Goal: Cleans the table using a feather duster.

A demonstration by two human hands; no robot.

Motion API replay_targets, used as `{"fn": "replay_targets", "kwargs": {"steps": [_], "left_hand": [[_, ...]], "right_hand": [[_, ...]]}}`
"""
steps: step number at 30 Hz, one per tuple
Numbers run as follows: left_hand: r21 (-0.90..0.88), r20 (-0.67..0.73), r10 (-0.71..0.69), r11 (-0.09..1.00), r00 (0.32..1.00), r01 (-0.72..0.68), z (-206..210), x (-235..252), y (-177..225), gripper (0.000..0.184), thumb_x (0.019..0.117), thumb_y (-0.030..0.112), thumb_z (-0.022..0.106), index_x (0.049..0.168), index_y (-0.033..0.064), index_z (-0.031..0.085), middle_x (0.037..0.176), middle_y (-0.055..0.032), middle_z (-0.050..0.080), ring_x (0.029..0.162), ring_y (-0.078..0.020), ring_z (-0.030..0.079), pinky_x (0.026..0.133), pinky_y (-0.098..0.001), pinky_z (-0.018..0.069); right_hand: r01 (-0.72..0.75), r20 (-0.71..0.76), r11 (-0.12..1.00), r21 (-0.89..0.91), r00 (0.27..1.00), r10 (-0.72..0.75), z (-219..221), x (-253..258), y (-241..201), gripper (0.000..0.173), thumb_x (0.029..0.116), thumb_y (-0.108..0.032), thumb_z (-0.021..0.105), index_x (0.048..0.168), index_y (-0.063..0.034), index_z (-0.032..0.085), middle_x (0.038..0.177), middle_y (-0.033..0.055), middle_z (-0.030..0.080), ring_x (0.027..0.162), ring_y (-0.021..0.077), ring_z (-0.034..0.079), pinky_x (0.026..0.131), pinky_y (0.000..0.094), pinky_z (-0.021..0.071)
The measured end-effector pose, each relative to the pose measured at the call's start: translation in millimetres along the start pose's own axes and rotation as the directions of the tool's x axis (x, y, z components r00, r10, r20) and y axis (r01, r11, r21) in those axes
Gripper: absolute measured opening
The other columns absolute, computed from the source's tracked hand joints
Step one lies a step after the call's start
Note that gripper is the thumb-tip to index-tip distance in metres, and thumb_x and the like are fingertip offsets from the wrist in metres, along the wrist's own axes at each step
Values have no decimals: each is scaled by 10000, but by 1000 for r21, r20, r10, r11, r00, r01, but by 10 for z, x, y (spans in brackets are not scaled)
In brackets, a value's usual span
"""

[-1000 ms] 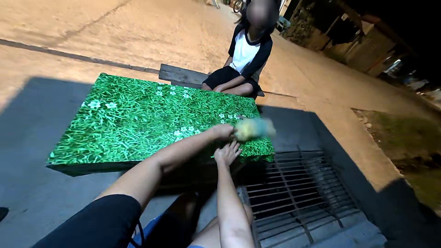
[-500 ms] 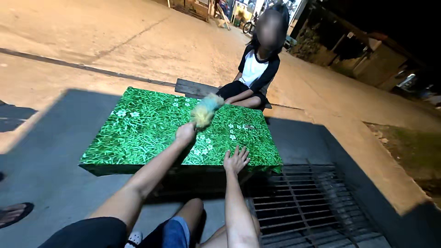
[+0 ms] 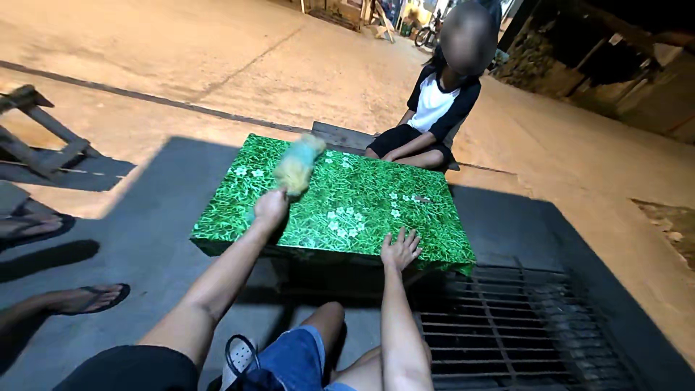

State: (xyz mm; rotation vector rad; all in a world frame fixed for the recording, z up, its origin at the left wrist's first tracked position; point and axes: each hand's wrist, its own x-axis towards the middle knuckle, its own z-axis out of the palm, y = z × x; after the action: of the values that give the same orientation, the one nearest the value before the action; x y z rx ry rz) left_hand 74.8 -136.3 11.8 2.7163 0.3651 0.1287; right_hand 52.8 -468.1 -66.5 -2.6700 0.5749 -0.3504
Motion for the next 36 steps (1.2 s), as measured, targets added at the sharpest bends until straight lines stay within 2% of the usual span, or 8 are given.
{"fn": "replay_targets", "kwargs": {"steps": [7, 10, 13, 17, 21, 27, 32, 36], "left_hand": [[0, 326, 662, 714, 675, -701, 313, -606, 100, 286, 1049, 168, 573, 1312, 108, 667, 1223, -203, 676, 1053, -407, 693, 887, -606, 547], [32, 162, 637, 760, 754, -649, 258, -382, -248, 264, 1029, 156, 600, 1269, 110, 700, 1237, -172, 704, 1076, -393, 707, 873, -632, 558], [62, 33, 253, 965, 967, -255, 12, -143, -560, 287, 1079, 248, 525, 1287, 118, 672, 1267, -214, 681, 1130, -463, 669, 883, -702, 521], [-43, -67, -120, 992, 991, 117, -136, -31, -505, 304, 1070, 223, 511, 1258, 29, 651, 1238, -325, 648, 1144, -556, 623, 884, -755, 480], [51, 114, 144, 987, 983, -151, 116, -490, 11, 294, 1048, 220, 556, 1311, 121, 645, 1266, -234, 665, 1070, -479, 679, 849, -683, 540], [11, 268, 604, 777, 751, -629, 324, -886, 117, 270, 1029, 130, 590, 1282, 102, 682, 1186, -187, 688, 1011, -399, 701, 841, -600, 559], [91, 54, 146, 984, 988, -150, 36, -354, -580, 311, 1076, 265, 510, 1322, 137, 652, 1295, -216, 666, 1119, -480, 668, 862, -711, 523], [2, -125, -215, 976, 969, 217, -269, -71, -885, 324, 1068, 212, 505, 1289, 15, 635, 1283, -339, 620, 1158, -571, 610, 869, -758, 485]], "right_hand": [[-7, 57, 999, -39, 998, 9, -114, -37, -22, 568, 1003, -363, 541, 1518, -124, 513, 1699, 170, 236, 1592, 373, 126, 1260, 607, 52], [26, 41, 1000, -12, 999, -25, -70, -39, 30, 613, 1054, -466, 448, 1566, -130, 445, 1707, 170, 212, 1594, 385, 114, 1260, 620, 41], [19, 28, 1000, -11, 999, -18, -47, -16, 27, 620, 1059, -494, 419, 1590, -175, 409, 1711, 150, 215, 1595, 371, 120, 1262, 614, 46], [1, 3, 1000, -26, 1000, 0, -14, -2, 20, 613, 1045, -498, 426, 1575, -190, 440, 1707, 132, 237, 1592, 363, 143, 1263, 610, 50], [6, 2, 1000, -26, 1000, -5, -15, -6, 14, 614, 1049, -494, 428, 1578, -181, 435, 1704, 143, 240, 1591, 370, 144, 1263, 610, 50], [18, 55, 1000, -26, 998, -16, -102, -47, 13, 573, 1040, -402, 506, 1546, -137, 474, 1712, 161, 201, 1596, 366, 113, 1261, 610, 28], [39, 25, 999, -1, 999, -39, -69, -31, 39, 621, 1064, -486, 416, 1600, -173, 390, 1712, 156, 205, 1595, 373, 116, 1262, 613, 34], [23, 6, 1000, -17, 1000, -23, -50, -48, 34, 607, 1058, -468, 422, 1582, -162, 424, 1708, 156, 220, 1592, 377, 131, 1261, 612, 41]]}}
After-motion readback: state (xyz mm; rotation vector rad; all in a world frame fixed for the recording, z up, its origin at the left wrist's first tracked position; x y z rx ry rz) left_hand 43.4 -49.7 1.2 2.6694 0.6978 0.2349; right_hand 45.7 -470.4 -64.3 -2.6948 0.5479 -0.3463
